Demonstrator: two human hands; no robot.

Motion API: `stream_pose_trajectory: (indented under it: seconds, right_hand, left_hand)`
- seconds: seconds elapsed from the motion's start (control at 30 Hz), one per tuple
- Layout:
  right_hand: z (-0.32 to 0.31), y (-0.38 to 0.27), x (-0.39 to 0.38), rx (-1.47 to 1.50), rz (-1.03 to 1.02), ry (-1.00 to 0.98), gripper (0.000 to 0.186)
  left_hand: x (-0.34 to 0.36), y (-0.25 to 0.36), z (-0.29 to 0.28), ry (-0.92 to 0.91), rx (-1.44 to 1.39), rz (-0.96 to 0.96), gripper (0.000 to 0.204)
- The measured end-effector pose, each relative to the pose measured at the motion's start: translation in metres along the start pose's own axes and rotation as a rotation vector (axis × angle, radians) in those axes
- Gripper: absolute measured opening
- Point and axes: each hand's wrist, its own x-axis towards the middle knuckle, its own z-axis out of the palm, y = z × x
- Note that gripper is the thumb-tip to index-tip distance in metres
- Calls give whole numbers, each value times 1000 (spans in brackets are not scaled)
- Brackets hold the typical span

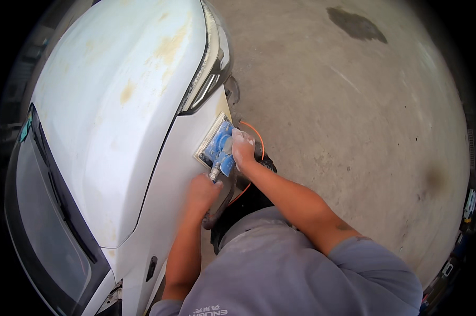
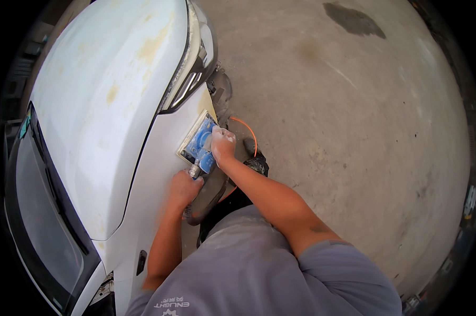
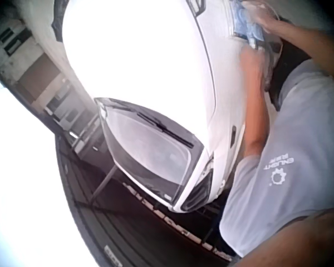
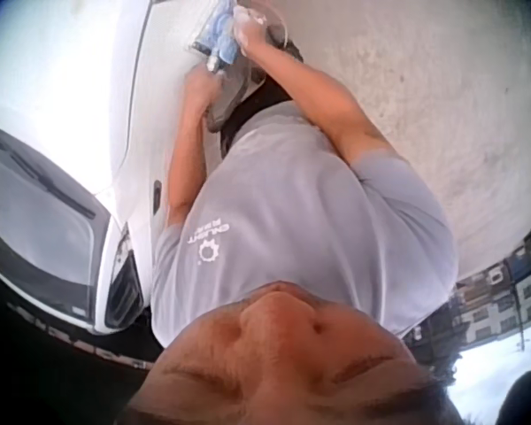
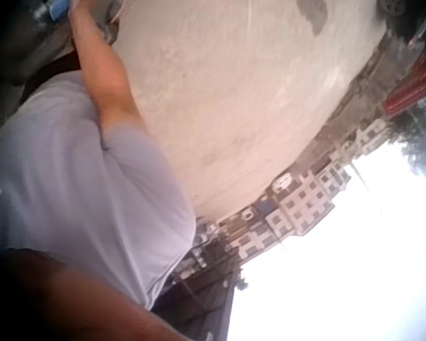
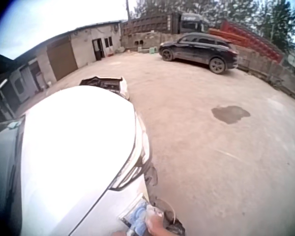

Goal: The person uses a pneumatic sander to smooth the surface of a white car hood. They move the sander across the hood and along the edges near the windshield and headlights, occasionally pausing to touch the surface with their hand.

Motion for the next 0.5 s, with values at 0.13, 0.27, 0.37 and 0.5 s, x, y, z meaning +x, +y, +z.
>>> stream_pose_trajectory:
  seconds: [0.13, 0.27, 0.37, 0.5]
  right_hand:
    - [-8, 37, -12, 25, 27, 40, 38]
    - [3, 16, 2, -182, -103, -18, 33]
    - [1, 1, 77, -251, -17, -41, 33]
    - [-4, -36, 172, -62, 61, 56, 40]
  left_hand:
    - [-11, -11, 38, -10, -112, -60, 31]
    - [6, -4, 41, 15, -218, -170, 32]
    - [59, 32, 49, 24, -221, -167, 33]
    - [149, 92, 52, 35, -120, -73, 34]
